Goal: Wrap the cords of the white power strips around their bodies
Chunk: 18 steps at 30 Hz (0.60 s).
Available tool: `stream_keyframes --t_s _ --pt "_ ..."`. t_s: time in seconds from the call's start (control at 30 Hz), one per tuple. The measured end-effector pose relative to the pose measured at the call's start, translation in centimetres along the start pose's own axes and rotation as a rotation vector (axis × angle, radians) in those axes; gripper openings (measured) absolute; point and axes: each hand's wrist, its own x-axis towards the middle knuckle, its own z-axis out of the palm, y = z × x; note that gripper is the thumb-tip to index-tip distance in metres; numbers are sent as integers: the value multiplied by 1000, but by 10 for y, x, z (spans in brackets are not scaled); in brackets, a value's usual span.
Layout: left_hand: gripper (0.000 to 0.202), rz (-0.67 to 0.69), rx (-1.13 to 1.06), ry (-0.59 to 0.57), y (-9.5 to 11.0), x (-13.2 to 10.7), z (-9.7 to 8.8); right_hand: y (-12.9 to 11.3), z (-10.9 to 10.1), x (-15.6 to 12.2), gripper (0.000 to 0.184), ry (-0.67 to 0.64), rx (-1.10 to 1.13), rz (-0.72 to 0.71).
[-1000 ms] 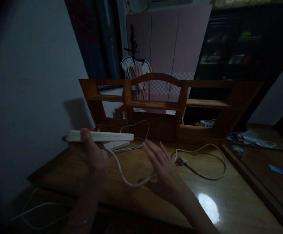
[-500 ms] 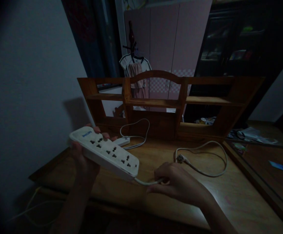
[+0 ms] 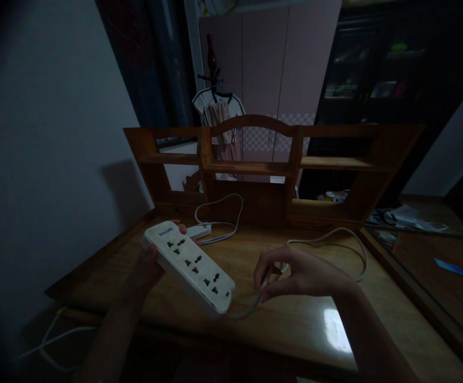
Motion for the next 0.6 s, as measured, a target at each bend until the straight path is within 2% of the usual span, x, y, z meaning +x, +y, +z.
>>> stream_keyframes --t_s 0.1,0.23,0.4,0.5,0.6 --pt "51 -55 12 -31 -7 0 -1 -8 -2 10 24 -100 11 -37" --pt "52 -94 -70 -81 -17 0 9 -18 -6 24 33 -227 105 -48" --pt "46 -113 -180 -103 -15 -8 19 -16 -14 35 32 -282 96 -21" --pt "44 -128 -138 -116 -11 -13 22 -15 -12 40 31 -318 90 -1" --pt "46 -141 -78 -166 -17 -12 26 -19 -4 51 31 -364 76 4"
